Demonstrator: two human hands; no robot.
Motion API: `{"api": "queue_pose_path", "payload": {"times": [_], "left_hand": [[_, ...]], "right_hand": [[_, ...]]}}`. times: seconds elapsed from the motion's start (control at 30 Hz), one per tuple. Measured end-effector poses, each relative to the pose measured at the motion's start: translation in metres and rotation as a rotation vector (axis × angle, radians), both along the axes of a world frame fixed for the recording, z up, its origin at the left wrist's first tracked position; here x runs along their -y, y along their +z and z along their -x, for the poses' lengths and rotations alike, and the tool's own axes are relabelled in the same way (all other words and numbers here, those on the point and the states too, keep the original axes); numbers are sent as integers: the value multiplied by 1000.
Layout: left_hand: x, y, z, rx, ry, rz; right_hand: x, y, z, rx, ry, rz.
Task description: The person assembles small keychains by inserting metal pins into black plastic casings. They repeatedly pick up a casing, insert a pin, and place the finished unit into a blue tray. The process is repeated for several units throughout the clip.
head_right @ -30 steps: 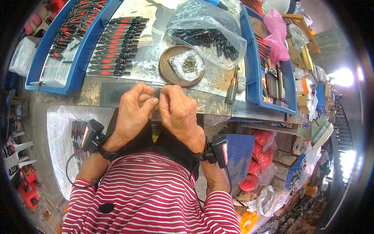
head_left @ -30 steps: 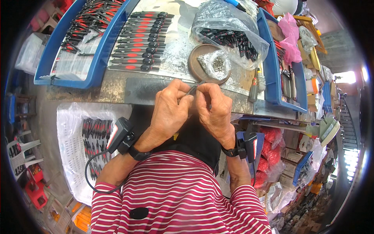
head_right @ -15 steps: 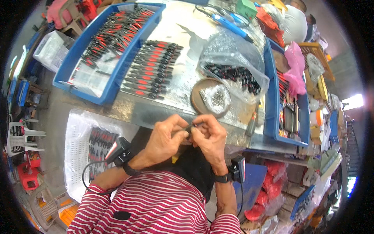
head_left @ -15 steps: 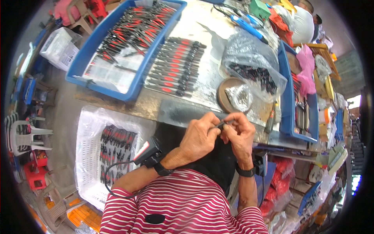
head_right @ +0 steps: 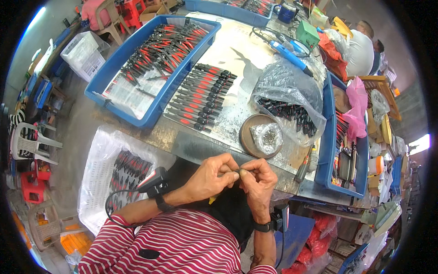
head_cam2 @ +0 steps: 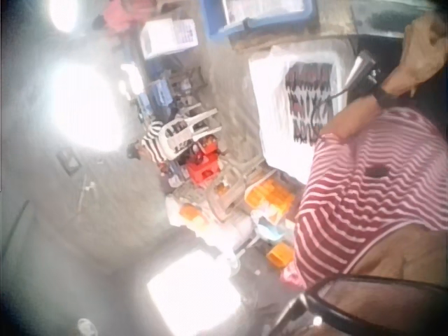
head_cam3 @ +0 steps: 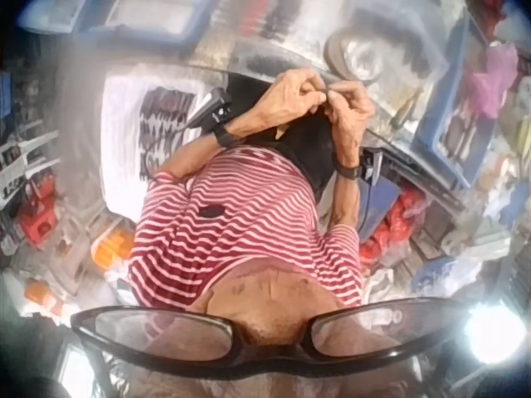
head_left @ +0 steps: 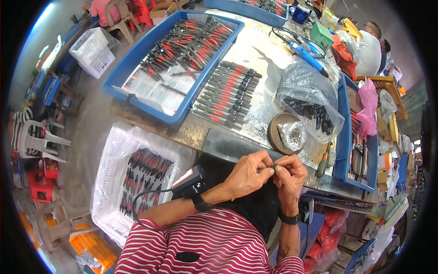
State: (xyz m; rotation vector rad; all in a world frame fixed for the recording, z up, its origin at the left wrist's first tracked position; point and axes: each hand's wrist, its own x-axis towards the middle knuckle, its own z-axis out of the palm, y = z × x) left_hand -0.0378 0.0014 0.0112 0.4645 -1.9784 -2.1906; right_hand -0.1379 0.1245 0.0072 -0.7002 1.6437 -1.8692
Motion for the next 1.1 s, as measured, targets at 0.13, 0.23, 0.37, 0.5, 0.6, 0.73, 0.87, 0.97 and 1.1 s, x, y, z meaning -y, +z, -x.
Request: {"api": "queue_pose_path", "payload": {"times": [0.13,0.23,0.37,0.5,0.6,0.73,0.87,0.97,1.1], "left_hand": [[2,-1,0,-12,23,-203],[5,-2,-1,-22,9,-252],[8,-2,-3,18,14,-245],[9,-4,-6,29,12,-268],[12,-6,-9,42,23,-277],[15,-6,-10,61,13,-278],[16,-7,-13,20,19,-273],[19,-8,-14,74,23,-264],[20,-9,-15,46,30,-294]], "right_hand": [[-1,3,6,60,84,-16],[-7,9,15,12,175,-133],[-5,8,43,-456,-98,-347],[9,-7,66,-1008,-179,-505],[12,-12,72,-1195,-100,-564],[15,-10,78,-1301,-39,-686],[18,-13,82,-1320,-46,-680],[20,-12,86,-1363,-7,-681],[24,-14,87,-1388,-11,-690]]}}
